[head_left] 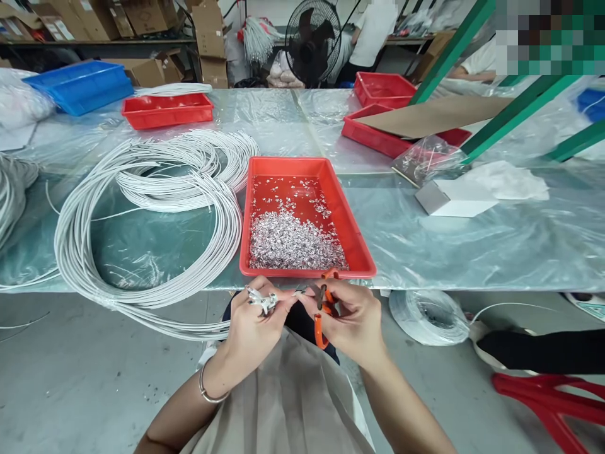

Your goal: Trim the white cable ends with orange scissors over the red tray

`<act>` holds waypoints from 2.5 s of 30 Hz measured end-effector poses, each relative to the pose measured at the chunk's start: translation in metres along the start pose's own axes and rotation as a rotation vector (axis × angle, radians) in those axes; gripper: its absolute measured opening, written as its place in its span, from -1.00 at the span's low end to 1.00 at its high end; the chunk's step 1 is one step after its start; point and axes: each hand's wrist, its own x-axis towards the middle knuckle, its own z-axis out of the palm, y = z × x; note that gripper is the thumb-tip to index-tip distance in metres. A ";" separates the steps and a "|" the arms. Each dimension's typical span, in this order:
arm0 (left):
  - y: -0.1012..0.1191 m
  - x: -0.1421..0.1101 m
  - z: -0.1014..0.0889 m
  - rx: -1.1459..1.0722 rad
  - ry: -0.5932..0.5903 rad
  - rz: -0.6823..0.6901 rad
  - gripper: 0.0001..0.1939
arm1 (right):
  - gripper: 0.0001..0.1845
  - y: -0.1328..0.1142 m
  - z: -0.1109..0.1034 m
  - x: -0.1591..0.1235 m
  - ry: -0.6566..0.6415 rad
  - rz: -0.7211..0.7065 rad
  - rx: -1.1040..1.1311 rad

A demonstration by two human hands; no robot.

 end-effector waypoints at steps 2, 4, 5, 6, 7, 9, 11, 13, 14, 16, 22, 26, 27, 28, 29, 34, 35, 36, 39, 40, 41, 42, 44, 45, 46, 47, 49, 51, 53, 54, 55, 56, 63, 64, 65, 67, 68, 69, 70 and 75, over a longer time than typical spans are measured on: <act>0.001 0.000 -0.001 -0.017 0.027 -0.029 -0.93 | -0.85 0.000 0.004 -0.002 0.024 0.104 0.098; 0.002 0.000 -0.003 -0.097 0.011 -0.130 -0.96 | -0.85 -0.002 0.004 -0.001 0.024 0.169 0.202; 0.003 0.000 -0.005 -0.176 -0.024 -0.212 -0.96 | -0.85 -0.003 0.003 0.000 0.009 0.187 0.261; 0.003 0.001 -0.007 -0.276 -0.073 -0.304 -0.93 | -0.84 -0.004 0.001 0.002 -0.018 0.199 0.317; 0.004 0.002 -0.009 -0.383 -0.131 -0.393 -0.90 | -0.82 -0.005 -0.001 0.005 -0.054 0.207 0.369; 0.003 0.004 -0.012 -0.554 -0.243 -0.494 -0.82 | -0.81 -0.006 -0.004 0.009 -0.139 0.207 0.447; 0.002 0.005 -0.015 -0.624 -0.313 -0.482 -0.76 | -0.84 -0.006 -0.004 0.012 -0.205 0.200 0.481; 0.000 0.006 -0.016 -0.638 -0.342 -0.447 -0.72 | -0.84 -0.005 -0.001 0.012 -0.209 0.199 0.479; 0.000 0.006 -0.016 -0.640 -0.345 -0.438 -0.70 | -0.83 -0.004 0.000 0.011 -0.194 0.203 0.470; -0.002 0.006 -0.016 -0.635 -0.342 -0.435 -0.69 | -0.83 -0.003 0.002 0.010 -0.170 0.221 0.450; -0.004 0.004 -0.016 -0.538 -0.312 -0.419 -0.72 | -0.80 0.001 0.001 0.011 -0.184 0.253 0.475; -0.005 0.005 -0.015 -0.560 -0.339 -0.418 -0.72 | -0.79 0.004 0.001 0.014 -0.189 0.250 0.454; -0.005 0.006 -0.015 -0.562 -0.340 -0.425 -0.72 | -0.79 0.003 0.001 0.014 -0.188 0.249 0.445; -0.006 0.007 -0.014 -0.559 -0.332 -0.434 -0.72 | -0.78 0.002 0.002 0.014 -0.189 0.244 0.441; -0.007 0.008 -0.013 -0.556 -0.312 -0.447 -0.71 | -0.77 0.000 0.002 0.013 -0.198 0.236 0.443; -0.017 0.013 -0.008 -0.642 -0.228 -0.560 -0.65 | -0.74 -0.009 -0.005 0.023 -0.291 0.124 0.371; -0.019 0.013 -0.007 -0.668 -0.263 -0.586 -0.64 | -0.76 -0.006 -0.009 0.030 -0.253 0.102 0.296; -0.021 0.013 -0.006 -0.693 -0.306 -0.602 -0.64 | -0.78 -0.001 -0.013 0.039 -0.184 0.086 0.199; -0.024 0.012 -0.003 -0.758 -0.352 -0.614 -0.61 | -0.88 0.025 -0.028 0.072 0.032 0.065 -0.145; -0.024 0.012 -0.001 -0.771 -0.334 -0.627 -0.60 | -0.90 0.035 -0.032 0.083 0.033 0.058 -0.248; -0.024 0.012 0.000 -0.778 -0.313 -0.649 -0.59 | -0.92 0.045 -0.035 0.092 -0.013 0.056 -0.291; -0.023 0.013 0.001 -0.783 -0.301 -0.682 -0.57 | -0.89 0.053 -0.037 0.098 -0.042 0.070 -0.280; -0.022 0.017 0.003 -0.815 -0.294 -0.738 -0.57 | -0.71 0.063 -0.040 0.103 -0.120 0.103 -0.203; -0.022 0.019 0.003 -0.838 -0.285 -0.744 -0.59 | -0.63 0.064 -0.041 0.101 -0.160 0.110 -0.158; -0.022 0.022 0.003 -0.855 -0.264 -0.735 -0.63 | -0.58 0.063 -0.042 0.097 -0.217 0.105 -0.121; -0.022 0.025 0.004 -0.864 -0.237 -0.723 -0.67 | -0.57 0.060 -0.045 0.091 -0.292 0.091 -0.093; -0.022 0.028 0.003 -0.869 -0.182 -0.712 -0.71 | -0.62 0.051 -0.051 0.078 -0.468 0.058 -0.050; -0.021 0.029 0.003 -0.858 -0.176 -0.735 -0.66 | -0.62 0.041 -0.061 0.064 -0.588 0.047 -0.041; -0.018 0.028 0.002 -0.833 -0.198 -0.752 -0.56 | -0.58 0.031 -0.069 0.052 -0.646 0.036 -0.082; -0.016 0.026 0.002 -0.810 -0.214 -0.751 -0.54 | -0.57 0.027 -0.073 0.048 -0.663 0.029 -0.115; -0.014 0.025 0.001 -0.783 -0.235 -0.749 -0.53 | -0.56 0.024 -0.075 0.045 -0.677 0.022 -0.148; -0.012 0.024 0.001 -0.757 -0.259 -0.743 -0.53 | -0.56 0.020 -0.077 0.043 -0.695 0.018 -0.180; -0.006 0.016 -0.002 -0.602 -0.347 -0.601 -0.65 | -0.72 0.000 -0.079 0.041 -0.725 -0.022 -0.255; -0.005 0.015 -0.003 -0.591 -0.348 -0.592 -0.65 | -0.73 -0.001 -0.080 0.040 -0.725 -0.017 -0.248; -0.005 0.014 -0.003 -0.582 -0.350 -0.585 -0.64 | -0.73 -0.001 -0.081 0.039 -0.727 -0.010 -0.237; -0.005 0.012 -0.004 -0.580 -0.360 -0.579 -0.64 | -0.74 -0.002 -0.083 0.038 -0.726 0.005 -0.208; -0.005 0.012 -0.004 -0.589 -0.367 -0.580 -0.64 | -0.73 -0.003 -0.084 0.037 -0.726 0.010 -0.191; -0.005 0.012 -0.005 -0.601 -0.373 -0.585 -0.64 | -0.72 -0.004 -0.084 0.037 -0.727 0.016 -0.179; -0.005 0.012 -0.005 -0.616 -0.378 -0.588 -0.65 | -0.70 -0.005 -0.085 0.037 -0.729 0.023 -0.173; -0.003 0.011 -0.007 -0.641 -0.407 -0.568 -0.64 | -0.69 -0.012 -0.084 0.039 -0.769 0.053 -0.165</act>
